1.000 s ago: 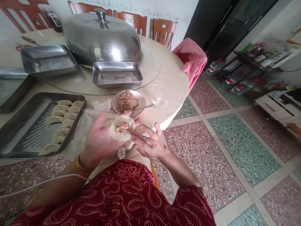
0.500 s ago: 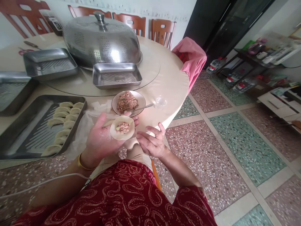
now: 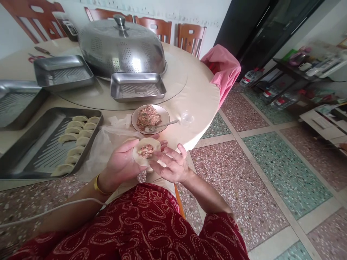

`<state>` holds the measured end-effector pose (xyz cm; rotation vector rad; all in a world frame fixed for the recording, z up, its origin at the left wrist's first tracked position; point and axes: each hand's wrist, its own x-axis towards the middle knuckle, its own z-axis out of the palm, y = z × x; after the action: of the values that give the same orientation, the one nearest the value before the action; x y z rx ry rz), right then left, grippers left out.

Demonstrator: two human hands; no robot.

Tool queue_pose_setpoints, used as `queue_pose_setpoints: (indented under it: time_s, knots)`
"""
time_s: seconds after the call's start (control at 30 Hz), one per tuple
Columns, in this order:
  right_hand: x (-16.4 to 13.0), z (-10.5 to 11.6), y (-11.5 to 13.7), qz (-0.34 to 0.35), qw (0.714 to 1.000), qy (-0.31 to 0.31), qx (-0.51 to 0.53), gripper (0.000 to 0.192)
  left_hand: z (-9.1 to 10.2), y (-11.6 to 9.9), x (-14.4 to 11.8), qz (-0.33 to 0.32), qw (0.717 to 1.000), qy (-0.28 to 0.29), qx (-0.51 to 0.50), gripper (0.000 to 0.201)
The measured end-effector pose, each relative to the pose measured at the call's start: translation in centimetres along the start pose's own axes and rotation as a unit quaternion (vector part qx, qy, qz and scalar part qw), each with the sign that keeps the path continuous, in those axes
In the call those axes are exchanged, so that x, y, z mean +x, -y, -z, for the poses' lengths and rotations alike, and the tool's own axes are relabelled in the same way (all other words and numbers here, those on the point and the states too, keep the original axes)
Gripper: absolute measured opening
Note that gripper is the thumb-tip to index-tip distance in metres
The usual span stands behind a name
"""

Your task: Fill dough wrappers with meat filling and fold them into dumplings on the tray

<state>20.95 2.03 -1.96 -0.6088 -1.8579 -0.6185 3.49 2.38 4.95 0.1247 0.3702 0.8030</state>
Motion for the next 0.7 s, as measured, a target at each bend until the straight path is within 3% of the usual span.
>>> queue_pose_setpoints:
  time_s: [0.13, 0.3, 0.53, 0.7]
  knots:
    - [-0.2, -0.2, -0.1, 0.022, 0.999, 0.017, -0.016, 0.014, 1.2, 0.2, 0.1, 0.005, 0.999, 0.037, 0.035, 0.037]
    - [-0.5, -0.6, -0.1, 0.028, 1.000, 0.002, 0.010, 0.011, 2.6, 0.7, 0.5, -0.028, 0.988, 0.011, 0.149, 0.016]
    - [-0.3, -0.5, 0.1, 0.008, 1.000, 0.015, 0.009, 0.012, 3.5, 1.3, 0.5, -0.058, 0.973, -0.041, 0.219, 0.029]
    - [-0.1, -0.6, 0.3, -0.012, 1.000, 0.002, 0.016, 0.011, 2.9, 1.5, 0.4, -0.080, 0.965, -0.001, 0.251, 0.030]
